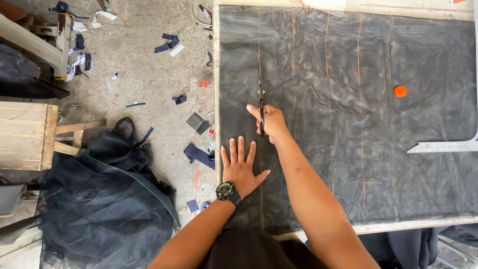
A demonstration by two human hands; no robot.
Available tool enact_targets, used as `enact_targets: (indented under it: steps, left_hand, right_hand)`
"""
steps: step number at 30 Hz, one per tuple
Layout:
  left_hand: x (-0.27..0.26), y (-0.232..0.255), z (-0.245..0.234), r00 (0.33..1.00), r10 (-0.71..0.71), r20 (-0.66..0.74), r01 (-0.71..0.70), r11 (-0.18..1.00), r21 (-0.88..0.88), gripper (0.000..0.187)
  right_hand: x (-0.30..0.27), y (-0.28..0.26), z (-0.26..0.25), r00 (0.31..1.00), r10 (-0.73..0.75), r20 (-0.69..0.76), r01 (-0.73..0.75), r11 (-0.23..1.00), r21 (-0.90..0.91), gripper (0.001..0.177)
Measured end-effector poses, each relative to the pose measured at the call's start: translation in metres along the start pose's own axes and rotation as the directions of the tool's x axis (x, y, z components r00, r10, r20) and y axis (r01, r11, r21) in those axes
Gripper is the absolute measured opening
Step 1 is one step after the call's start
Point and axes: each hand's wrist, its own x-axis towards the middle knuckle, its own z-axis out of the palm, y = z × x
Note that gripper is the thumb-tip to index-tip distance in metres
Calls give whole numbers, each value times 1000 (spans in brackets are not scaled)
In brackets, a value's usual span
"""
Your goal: The person marks a straight line on a large piece of black fabric using a metal L-square and an orange marker. They then retrieve a pair of scissors and cut the fabric along the marked line, separating a strip from the main piece.
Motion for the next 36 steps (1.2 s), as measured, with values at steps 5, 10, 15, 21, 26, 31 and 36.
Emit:
enact_targets:
  steps: [5, 10, 15, 21, 26, 31, 36]
  left_hand:
    - [-1, 0, -4, 1000, 7, 23, -7, 1000, -13, 96]
    - [-1, -1, -5, 1000, 18, 21, -17, 1000, -19, 96]
    - [-1, -2, -4, 999, 34, 23, -33, 999, -29, 95]
    - [-1, -2, -6, 998, 34, 50, -32, 999, -35, 94]
    - [1, -2, -1, 999, 38, 39, -37, 998, -45, 95]
    - [4, -2, -3, 999, 36, 35, -34, 999, -43, 94]
    - [3, -1, -3, 998, 25, 58, -23, 999, -36, 93]
  right_hand:
    - [10, -33, -2, 999, 0, 35, -2, 999, 38, 56]
    - [25, -21, -2, 999, -29, 15, 29, 1000, 12, 48]
    - [30, -38, 0, 1000, 11, 22, -12, 998, 55, 52]
    - [68, -54, -4, 997, -3, 74, 2, 1000, 19, 63]
    - [75, -41, -6, 998, -43, 53, 45, 999, -21, 46]
    - [78, -54, -4, 998, -43, 53, 42, 999, 16, 51]
    - [80, -54, -3, 997, -12, 79, 13, 1000, -15, 58]
